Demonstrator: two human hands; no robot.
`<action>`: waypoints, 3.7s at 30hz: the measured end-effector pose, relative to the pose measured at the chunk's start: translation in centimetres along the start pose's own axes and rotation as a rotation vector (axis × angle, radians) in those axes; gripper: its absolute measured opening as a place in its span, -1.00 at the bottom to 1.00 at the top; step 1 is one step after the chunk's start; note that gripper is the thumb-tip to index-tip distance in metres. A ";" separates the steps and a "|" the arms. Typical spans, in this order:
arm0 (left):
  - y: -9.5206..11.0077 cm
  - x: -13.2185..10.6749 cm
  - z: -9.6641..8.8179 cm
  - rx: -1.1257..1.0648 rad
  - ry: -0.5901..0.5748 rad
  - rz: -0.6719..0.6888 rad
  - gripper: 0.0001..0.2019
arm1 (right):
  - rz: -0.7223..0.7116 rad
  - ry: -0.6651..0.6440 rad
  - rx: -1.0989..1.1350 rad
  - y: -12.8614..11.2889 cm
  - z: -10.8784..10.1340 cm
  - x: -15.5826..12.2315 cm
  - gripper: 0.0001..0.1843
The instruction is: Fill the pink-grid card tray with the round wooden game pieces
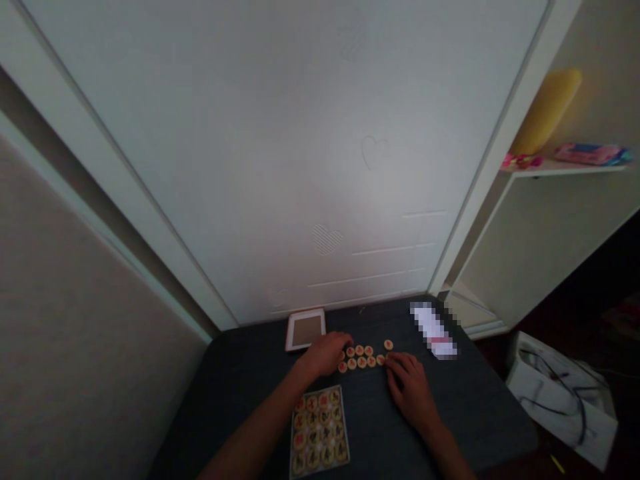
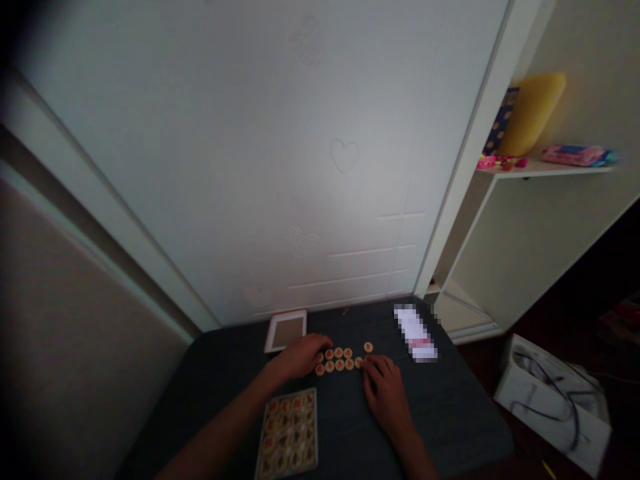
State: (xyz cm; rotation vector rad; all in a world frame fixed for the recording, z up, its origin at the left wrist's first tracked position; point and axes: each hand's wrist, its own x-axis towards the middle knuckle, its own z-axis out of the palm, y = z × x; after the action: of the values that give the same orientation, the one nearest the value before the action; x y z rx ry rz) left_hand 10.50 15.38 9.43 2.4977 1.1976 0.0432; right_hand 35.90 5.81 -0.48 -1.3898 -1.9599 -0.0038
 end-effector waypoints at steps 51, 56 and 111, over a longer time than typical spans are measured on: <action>-1.2 -0.5 0.6 0.007 0.048 0.019 -0.77 | -0.061 -0.066 -0.005 -1.1 -0.4 0.2 -0.62; -1.1 -0.4 0.9 0.001 0.031 0.015 -0.75 | -0.050 -0.079 -0.010 -1.0 -0.3 0.1 -0.62; -1.3 2.1 2.1 -0.221 0.010 0.007 -0.75 | 0.078 0.084 -0.002 0.7 1.2 -0.3 -0.74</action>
State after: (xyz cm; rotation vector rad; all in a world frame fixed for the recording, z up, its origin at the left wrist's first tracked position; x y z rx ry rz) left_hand 11.22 17.07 6.71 2.3117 1.1224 0.1805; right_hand 35.86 6.30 -1.80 -1.4431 -1.8366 -0.0275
